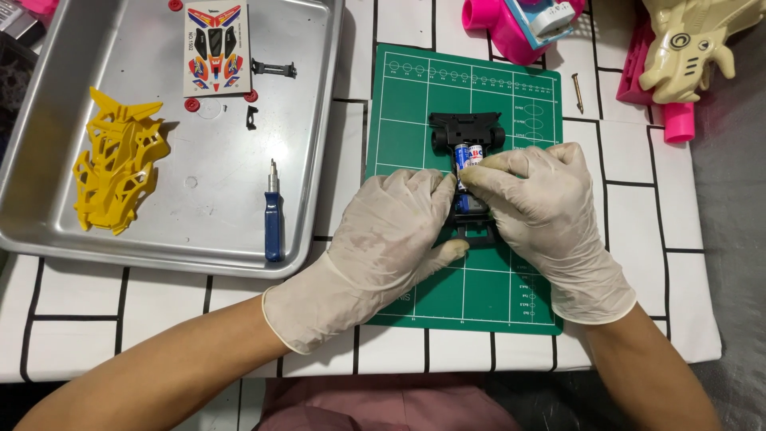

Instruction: Assembling a mini 4WD toy car by installing batteries and attaching the plastic body shell to the chassis.

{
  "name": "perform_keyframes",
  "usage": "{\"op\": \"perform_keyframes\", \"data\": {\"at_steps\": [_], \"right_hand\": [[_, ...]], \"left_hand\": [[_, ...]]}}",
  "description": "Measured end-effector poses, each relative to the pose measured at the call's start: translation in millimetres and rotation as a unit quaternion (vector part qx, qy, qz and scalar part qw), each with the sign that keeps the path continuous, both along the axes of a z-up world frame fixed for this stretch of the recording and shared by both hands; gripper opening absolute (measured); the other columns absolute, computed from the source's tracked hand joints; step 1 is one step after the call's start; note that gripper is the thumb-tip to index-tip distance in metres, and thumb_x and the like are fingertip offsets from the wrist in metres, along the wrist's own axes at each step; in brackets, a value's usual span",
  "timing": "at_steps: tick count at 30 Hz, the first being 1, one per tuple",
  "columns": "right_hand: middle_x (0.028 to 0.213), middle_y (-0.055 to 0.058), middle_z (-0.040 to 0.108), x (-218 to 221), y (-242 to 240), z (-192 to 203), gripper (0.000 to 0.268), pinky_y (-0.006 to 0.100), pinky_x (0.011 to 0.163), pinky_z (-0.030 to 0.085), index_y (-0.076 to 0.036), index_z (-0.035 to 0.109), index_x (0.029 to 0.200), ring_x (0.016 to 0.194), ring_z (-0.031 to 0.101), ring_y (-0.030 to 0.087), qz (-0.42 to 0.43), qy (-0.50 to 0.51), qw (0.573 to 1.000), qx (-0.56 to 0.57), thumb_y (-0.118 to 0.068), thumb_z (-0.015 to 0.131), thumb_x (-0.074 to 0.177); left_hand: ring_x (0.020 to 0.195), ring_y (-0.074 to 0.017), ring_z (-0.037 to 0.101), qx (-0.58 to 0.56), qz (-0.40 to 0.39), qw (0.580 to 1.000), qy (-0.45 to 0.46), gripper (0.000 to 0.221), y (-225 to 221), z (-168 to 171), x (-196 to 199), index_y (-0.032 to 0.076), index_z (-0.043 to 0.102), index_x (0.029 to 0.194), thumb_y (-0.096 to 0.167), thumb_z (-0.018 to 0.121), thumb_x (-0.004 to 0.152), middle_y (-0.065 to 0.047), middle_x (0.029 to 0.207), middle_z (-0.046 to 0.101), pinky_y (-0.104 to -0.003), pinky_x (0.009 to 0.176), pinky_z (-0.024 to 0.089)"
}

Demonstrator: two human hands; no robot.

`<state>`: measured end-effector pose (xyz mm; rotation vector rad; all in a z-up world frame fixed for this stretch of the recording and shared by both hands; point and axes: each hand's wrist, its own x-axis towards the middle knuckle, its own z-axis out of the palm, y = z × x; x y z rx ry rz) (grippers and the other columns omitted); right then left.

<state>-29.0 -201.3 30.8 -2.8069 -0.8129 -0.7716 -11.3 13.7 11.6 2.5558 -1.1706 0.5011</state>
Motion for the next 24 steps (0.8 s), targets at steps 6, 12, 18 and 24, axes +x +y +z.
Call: {"op": "perform_keyframes", "data": {"at_steps": [6, 12, 18, 24], "right_hand": [[0.102, -0.005, 0.078, -0.9, 5.7, 6.2, 0.018, 0.04, 0.079, 0.036, -0.02, 0.08, 0.108, 0.09, 0.073, 0.014, 0.0, -0.017, 1.0, -0.014, -0.005, 0.073, 0.101], [0.1, -0.005, 0.075, -0.9, 1.0, 3.0, 0.032, 0.041, 0.076, 0.033, -0.023, 0.078, 0.107, 0.087, 0.072, 0.017, 0.014, -0.013, 1.0, -0.021, 0.005, 0.066, 0.094], [0.113, 0.005, 0.071, -6.4, -5.1, 6.7, 0.031, 0.046, 0.073, 0.041, -0.023, 0.078, 0.12, 0.088, 0.058, 0.029, -0.021, 0.072, 0.997, -0.011, -0.011, 0.071, 0.093], [0.128, 0.015, 0.056, -10.3, -4.0, 21.8, 0.043, 0.037, 0.102, 0.052, -0.019, 0.076, 0.121, 0.118, 0.06, 0.029, -0.044, 0.293, 0.928, 0.226, 0.005, 0.056, 0.091]], "left_hand": [[0.086, -0.0257, 0.06, -0.011, -0.006, 1.0, 0.013, 0.074, 0.3, -0.9, -0.6, 0.006, 0.062, 0.123, 0.065, 0.077, 0.081, -0.007, 0.102, 0.064, -0.039, 0.065, 0.047], [0.083, -0.0261, 0.059, -0.002, -0.003, 1.0, 0.018, 0.072, -0.7, 0.8, -1.7, 0.007, 0.062, 0.12, 0.066, 0.075, 0.081, -0.006, 0.098, 0.061, -0.04, 0.062, 0.047], [0.079, -0.0332, 0.06, -0.038, -0.017, 0.994, 0.096, 0.075, -3.7, 9.1, 3.4, 0.002, 0.059, 0.125, 0.055, 0.083, 0.078, -0.013, 0.1, 0.062, -0.047, 0.061, 0.05], [0.099, -0.0308, 0.068, -0.093, 0.058, 0.854, 0.508, 0.072, -1.9, 69.9, 15.3, 0.017, 0.039, 0.146, 0.046, 0.061, 0.083, -0.01, 0.11, 0.07, -0.046, 0.077, 0.055]]}}
